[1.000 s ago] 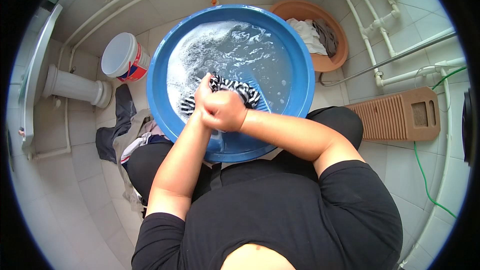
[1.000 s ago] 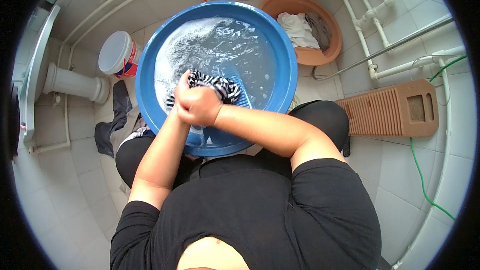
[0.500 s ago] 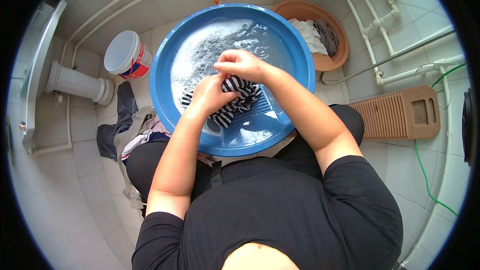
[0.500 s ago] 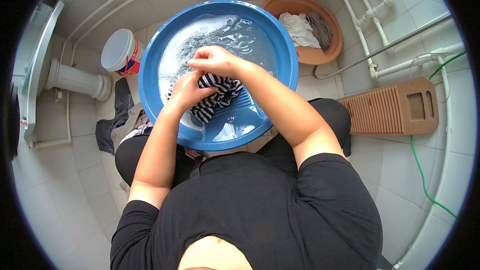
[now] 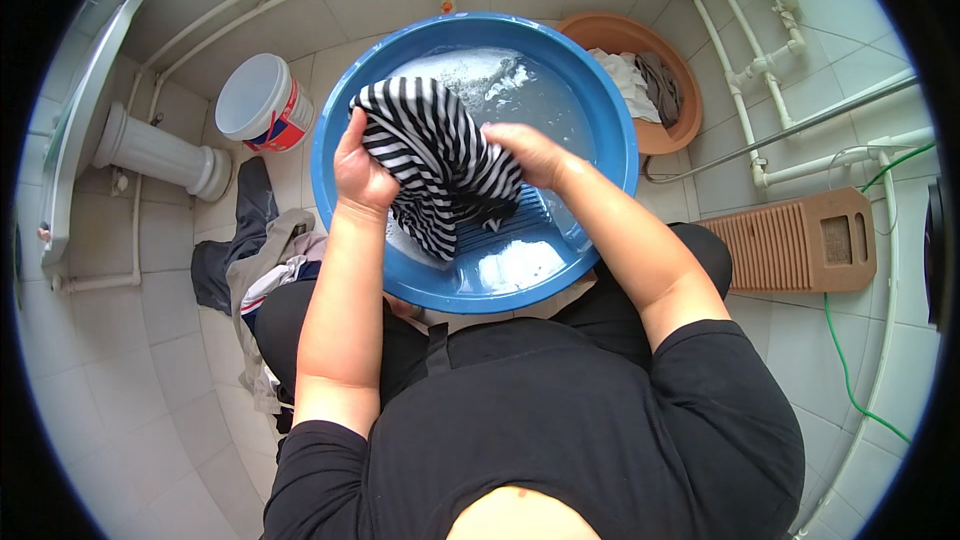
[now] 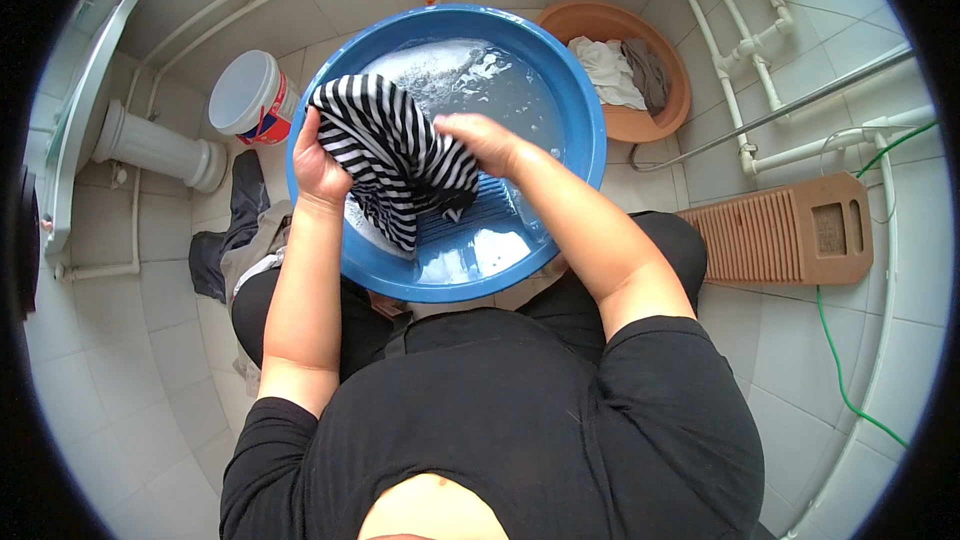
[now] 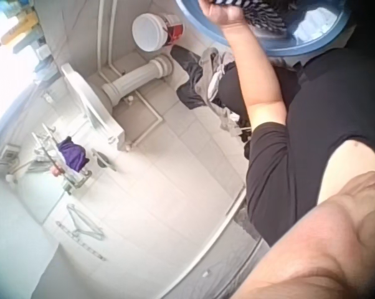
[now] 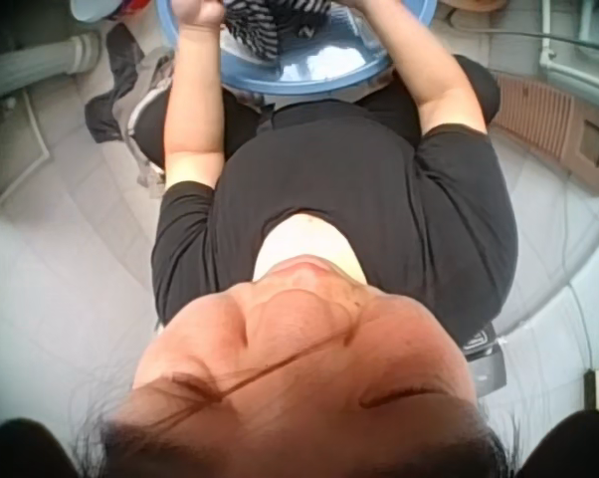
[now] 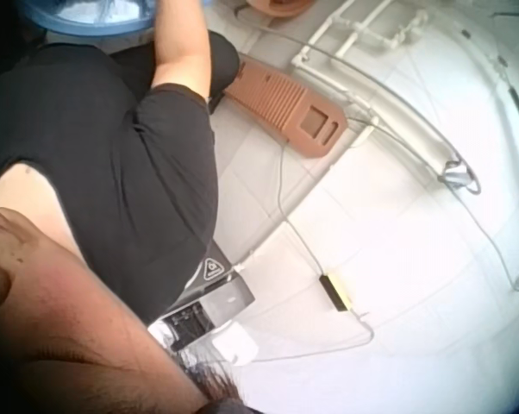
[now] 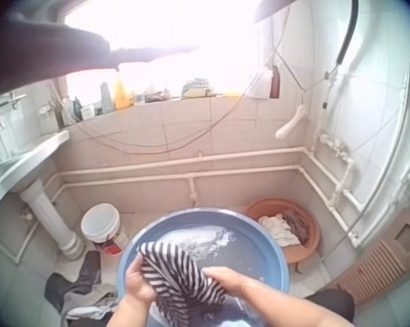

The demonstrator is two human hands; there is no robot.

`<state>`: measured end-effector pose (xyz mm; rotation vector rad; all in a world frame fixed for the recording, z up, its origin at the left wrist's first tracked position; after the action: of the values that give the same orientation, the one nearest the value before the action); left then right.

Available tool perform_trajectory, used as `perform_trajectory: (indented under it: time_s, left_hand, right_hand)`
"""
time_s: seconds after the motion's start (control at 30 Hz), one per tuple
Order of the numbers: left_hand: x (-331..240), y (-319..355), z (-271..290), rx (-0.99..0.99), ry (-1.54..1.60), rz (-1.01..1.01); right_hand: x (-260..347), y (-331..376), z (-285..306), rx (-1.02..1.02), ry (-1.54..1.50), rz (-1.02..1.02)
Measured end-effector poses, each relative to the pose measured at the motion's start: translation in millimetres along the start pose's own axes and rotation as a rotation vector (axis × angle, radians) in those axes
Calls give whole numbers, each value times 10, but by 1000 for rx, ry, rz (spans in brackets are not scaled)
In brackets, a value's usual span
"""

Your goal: The person hand-washes a striped garment and a white garment in a blue basin filled with soapy water. They scrub the clothes against a washboard, rinse them in the water, and wring them out by hand.

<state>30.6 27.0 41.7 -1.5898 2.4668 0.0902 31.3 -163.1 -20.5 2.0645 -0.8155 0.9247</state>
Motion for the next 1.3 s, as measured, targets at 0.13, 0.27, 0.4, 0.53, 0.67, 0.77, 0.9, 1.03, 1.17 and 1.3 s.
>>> perform_trajectory:
  time_s: [0.13,0.27,0.4,0.53,0.67,0.77,0.9,1.03,1.17,1.3]
  left_hand:
    - [23,-102,569,-232,66,174]
    - [486,-70,938,-725,-154,162]
    - [586,-112,950,-826,-190,123]
    - [549,-143,949,-841,-332,-76]
    - [618,-274,1064,-606,-215,-8]
    - [686,-253,738,-470,-168,74]
    - [522,-127,769,-635,-318,91]
    - [572,-186,798,-519,-349,50]
    - [720,-140,1000,-467,-461,-157]
    - [832,-109,776,-687,-551,-147]
  right_hand:
    - [345,-76,475,-93,-443,6]
    - [96,16,846,-723,378,-132]
    - [-172,-116,1018,-706,1246,-307]
    - [-138,-187,1111,-716,988,-298]
    - [70,-321,752,-644,1091,588]
    - [-14,-404,161,-322,667,470]
    - [3,64,-814,-152,947,599]
    - [59,225,-1037,-155,1080,903]
    - [45,18,-517,-584,1226,1015]
    - [19,-75,-158,-837,804,453]
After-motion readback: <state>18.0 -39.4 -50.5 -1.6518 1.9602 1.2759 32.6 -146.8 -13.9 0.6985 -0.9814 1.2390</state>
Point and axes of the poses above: each hand's wrist, its own y-axis away from the middle knuckle, its own z-axis out of the back of the hand, x = y × z, the point moved 4 cm from there along -y, towards the middle knuckle, and after that the axes turned 3 degrees about y, right-handed, at the moved point
